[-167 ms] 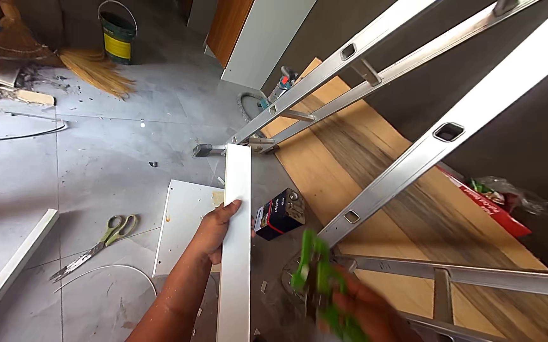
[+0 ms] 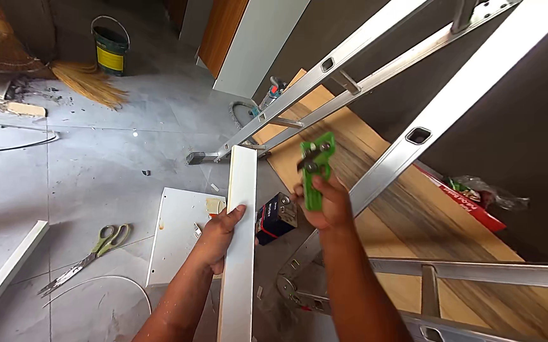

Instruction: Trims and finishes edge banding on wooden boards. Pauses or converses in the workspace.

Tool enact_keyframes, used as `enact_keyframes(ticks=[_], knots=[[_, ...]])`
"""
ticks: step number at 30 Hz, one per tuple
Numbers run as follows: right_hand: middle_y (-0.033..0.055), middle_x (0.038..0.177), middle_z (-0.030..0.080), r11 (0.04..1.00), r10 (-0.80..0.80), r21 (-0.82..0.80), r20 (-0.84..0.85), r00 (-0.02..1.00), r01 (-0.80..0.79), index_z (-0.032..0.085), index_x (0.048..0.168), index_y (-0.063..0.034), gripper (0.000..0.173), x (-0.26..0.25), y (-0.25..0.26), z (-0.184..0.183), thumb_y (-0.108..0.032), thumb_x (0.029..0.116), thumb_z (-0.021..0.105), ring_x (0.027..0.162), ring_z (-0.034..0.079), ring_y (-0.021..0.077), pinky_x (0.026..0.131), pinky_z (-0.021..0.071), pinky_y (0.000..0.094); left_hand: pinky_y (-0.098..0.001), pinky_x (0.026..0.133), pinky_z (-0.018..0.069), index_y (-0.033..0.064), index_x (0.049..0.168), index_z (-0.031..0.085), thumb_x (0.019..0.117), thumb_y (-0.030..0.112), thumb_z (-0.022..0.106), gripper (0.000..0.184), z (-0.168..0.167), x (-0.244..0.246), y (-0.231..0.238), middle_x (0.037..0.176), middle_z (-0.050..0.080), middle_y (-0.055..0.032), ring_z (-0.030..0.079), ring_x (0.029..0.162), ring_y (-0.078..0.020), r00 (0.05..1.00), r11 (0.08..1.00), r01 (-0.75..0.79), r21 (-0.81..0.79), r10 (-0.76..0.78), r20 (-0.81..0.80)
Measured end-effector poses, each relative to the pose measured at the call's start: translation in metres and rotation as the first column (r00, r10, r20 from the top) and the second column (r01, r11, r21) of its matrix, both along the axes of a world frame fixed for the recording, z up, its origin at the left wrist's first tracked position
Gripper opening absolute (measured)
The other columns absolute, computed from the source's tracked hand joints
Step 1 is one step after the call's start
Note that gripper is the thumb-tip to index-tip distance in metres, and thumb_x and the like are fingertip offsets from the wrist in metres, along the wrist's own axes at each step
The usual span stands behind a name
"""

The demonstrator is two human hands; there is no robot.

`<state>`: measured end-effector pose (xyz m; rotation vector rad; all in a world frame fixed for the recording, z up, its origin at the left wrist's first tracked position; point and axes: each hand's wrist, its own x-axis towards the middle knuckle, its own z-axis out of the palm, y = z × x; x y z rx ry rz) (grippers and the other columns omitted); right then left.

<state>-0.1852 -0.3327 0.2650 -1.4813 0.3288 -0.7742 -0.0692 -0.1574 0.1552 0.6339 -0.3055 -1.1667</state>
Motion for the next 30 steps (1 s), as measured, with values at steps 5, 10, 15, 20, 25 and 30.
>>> enact_keyframes(ticks=[5, 10, 15, 20, 25, 30], knots=[[-0.0009, 0.089, 0.062, 0.991, -0.052, 0.13, 0.184, 0.981, 0.028, 0.053, 0.116, -0.0204, 0.013, 0.071, 0.0, -0.019, -0.017, 0.1043, 0.052, 0.071, 0.065, 0.0121, 0.068, 0.0607, 0.0347, -0.0373, 0.061, 0.0633, 0.001, 0.133, 0.052, 0.1138, 0.037, 0.03, 0.047, 0.001, -0.01, 0.002, 0.088, 0.07, -0.0177, 0.072, 0.07, -0.0251, 1.0, 1.0, 0.005, -0.015, -0.004, 0.012], [-0.0009, 0.089, 0.06, 0.984, -0.061, 0.175, 0.146, 0.987, 0.035, 0.053, 0.118, -0.0182, 0.016, 0.082, 0.005, -0.034, -0.017, 0.1027, 0.055, 0.072, 0.062, 0.009, 0.066, 0.0577, 0.0289, -0.0369, 0.062, 0.0635, 0.0001, 0.131, 0.052, 0.1138, 0.036, 0.03, 0.046, 0.003, -0.011, 0.004, 0.088, 0.07, -0.0179, 0.072, 0.07, -0.0247, 1.0, 0.999, 0.01, -0.032, -0.01, 0.012], [0.0009, 0.099, 0.063, 0.986, -0.095, 0.146, 0.143, 0.985, 0.074, 0.055, 0.121, -0.0153, 0.019, 0.078, 0.007, -0.036, -0.013, 0.1025, 0.056, 0.086, 0.065, 0.0104, 0.078, 0.0588, 0.0317, -0.0357, 0.063, 0.0634, 0.0009, 0.135, 0.051, 0.1136, 0.034, 0.032, 0.043, 0.007, -0.014, 0.005, 0.088, 0.07, -0.0174, 0.072, 0.071, -0.0238, 1.0, 0.999, 0.022, -0.038, -0.022, 0.005], [-0.0002, 0.097, 0.063, 0.989, -0.1, 0.127, 0.141, 0.985, 0.082, 0.055, 0.119, -0.0177, 0.017, 0.073, 0.006, -0.033, -0.015, 0.1024, 0.056, 0.084, 0.065, 0.0095, 0.076, 0.0586, 0.0308, -0.0355, 0.064, 0.0638, 0.0003, 0.134, 0.05, 0.1134, 0.033, 0.035, 0.041, 0.008, -0.016, 0.007, 0.088, 0.07, -0.017, 0.072, 0.071, -0.0239, 0.999, 0.998, 0.045, -0.033, -0.045, 0.01], [0.0006, 0.098, 0.063, 0.988, -0.106, 0.132, 0.16, 0.982, 0.085, 0.054, 0.122, -0.0167, 0.022, 0.07, 0.005, -0.035, -0.015, 0.1006, 0.058, 0.085, 0.066, 0.0111, 0.076, 0.0595, 0.033, -0.0349, 0.063, 0.0638, 0.001, 0.135, 0.05, 0.1135, 0.033, 0.034, 0.041, 0.011, -0.019, 0.008, 0.087, 0.07, -0.0162, 0.072, 0.071, -0.023, 0.998, 0.997, 0.053, -0.058, -0.051, 0.031], [0.0029, 0.1, 0.064, 0.987, -0.118, 0.131, 0.185, 0.976, 0.095, 0.053, 0.125, -0.016, 0.027, 0.063, 0.003, -0.039, -0.017, 0.0991, 0.061, 0.086, 0.067, 0.0129, 0.076, 0.0604, 0.0347, -0.0343, 0.063, 0.0635, 0.0007, 0.135, 0.05, 0.1134, 0.032, 0.035, 0.041, 0.012, -0.024, 0.007, 0.087, 0.07, -0.0166, 0.072, 0.07, -0.0229, 0.998, 0.996, 0.067, -0.067, -0.065, 0.022]])
